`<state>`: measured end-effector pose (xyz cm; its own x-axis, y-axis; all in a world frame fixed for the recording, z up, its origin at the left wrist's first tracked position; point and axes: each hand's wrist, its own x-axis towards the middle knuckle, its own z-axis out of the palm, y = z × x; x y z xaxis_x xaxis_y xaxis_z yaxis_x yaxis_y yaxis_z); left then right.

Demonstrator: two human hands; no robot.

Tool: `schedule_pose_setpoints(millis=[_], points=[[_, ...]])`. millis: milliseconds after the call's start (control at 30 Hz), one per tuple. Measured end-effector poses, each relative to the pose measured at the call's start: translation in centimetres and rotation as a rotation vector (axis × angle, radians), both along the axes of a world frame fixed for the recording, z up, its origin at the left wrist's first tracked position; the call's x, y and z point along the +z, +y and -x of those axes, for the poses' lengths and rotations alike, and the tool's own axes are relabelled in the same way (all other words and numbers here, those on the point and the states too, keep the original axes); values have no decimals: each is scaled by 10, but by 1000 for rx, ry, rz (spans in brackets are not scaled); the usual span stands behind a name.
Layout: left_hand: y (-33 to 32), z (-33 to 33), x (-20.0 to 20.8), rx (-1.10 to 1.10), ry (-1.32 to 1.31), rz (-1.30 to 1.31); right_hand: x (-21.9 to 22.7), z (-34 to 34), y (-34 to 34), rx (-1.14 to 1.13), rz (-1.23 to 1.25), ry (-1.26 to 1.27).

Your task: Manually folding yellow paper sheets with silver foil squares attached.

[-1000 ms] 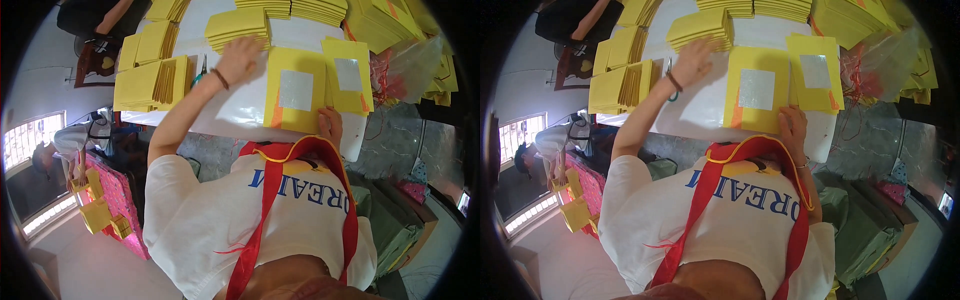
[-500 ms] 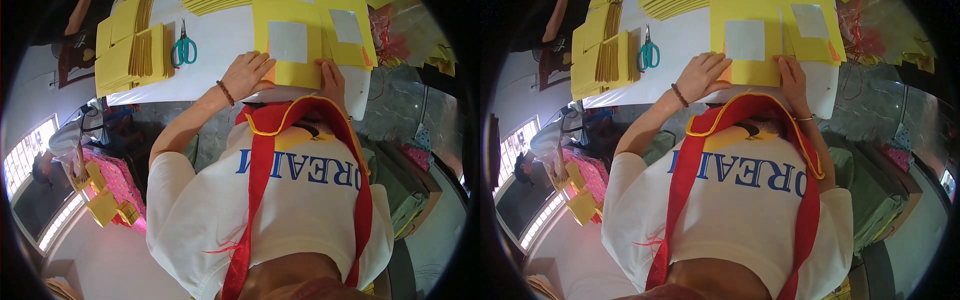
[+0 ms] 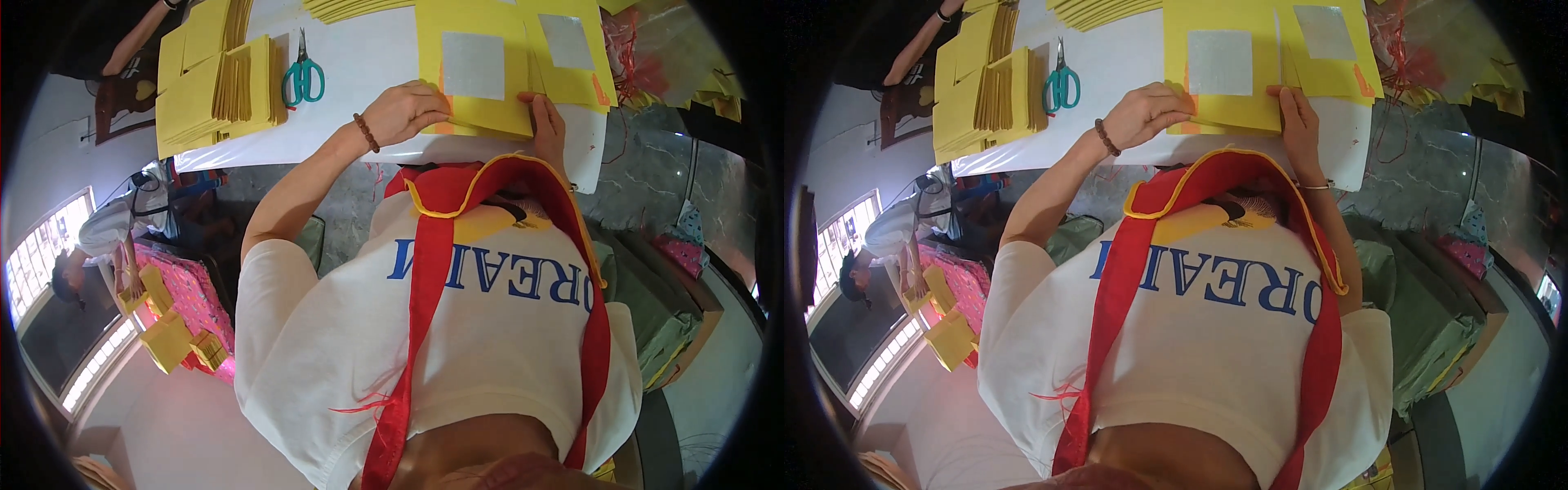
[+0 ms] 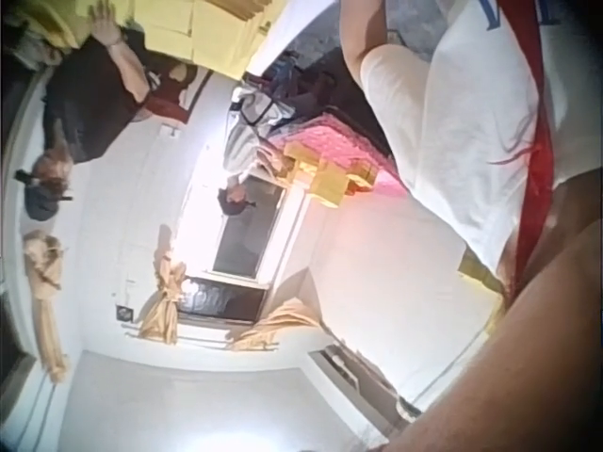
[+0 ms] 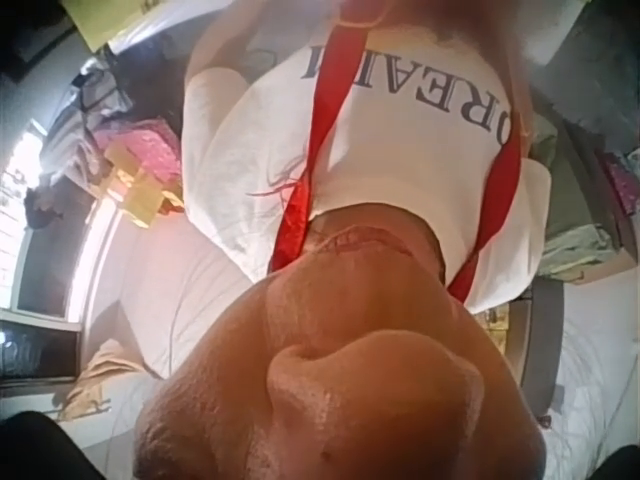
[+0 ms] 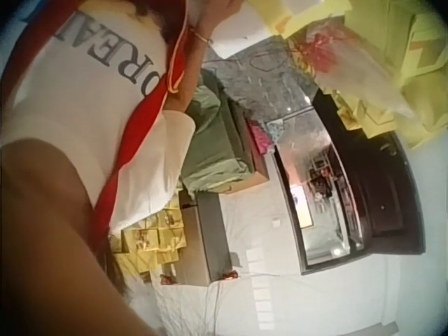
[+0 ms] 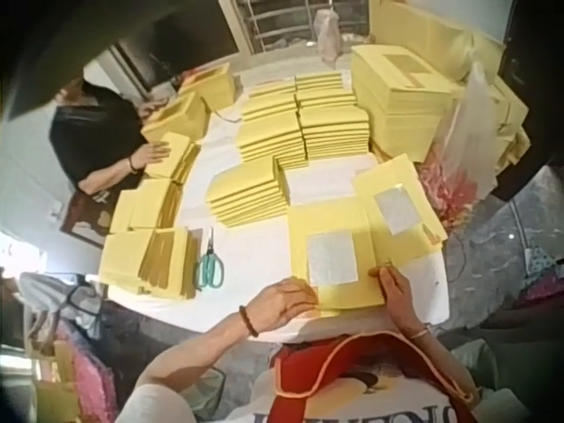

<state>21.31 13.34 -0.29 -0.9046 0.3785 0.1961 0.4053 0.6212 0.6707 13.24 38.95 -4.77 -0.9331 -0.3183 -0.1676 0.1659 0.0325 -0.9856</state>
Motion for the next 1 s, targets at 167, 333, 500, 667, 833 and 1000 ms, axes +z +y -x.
schedule_pose_setpoints(millis=[167,333,500,667,833,1000], points=[[-4,7,5,20,-143,-6,1,0,-1,-2,-41,27],[-9,12,6,42,-239,-49,0,-1,-3,-36,27,-17],[-10,14,-3,86,-345,-147,-1,1,-1,-24,-55,-69],[-14,18,-8,77,-427,-204,1,1,-2,2,-29,61],[-17,24,-5,71,-530,-251,2,1,0,15,-34,40],[-19,30,4,42,-593,-239,2,1,-1,8,-20,-12]])
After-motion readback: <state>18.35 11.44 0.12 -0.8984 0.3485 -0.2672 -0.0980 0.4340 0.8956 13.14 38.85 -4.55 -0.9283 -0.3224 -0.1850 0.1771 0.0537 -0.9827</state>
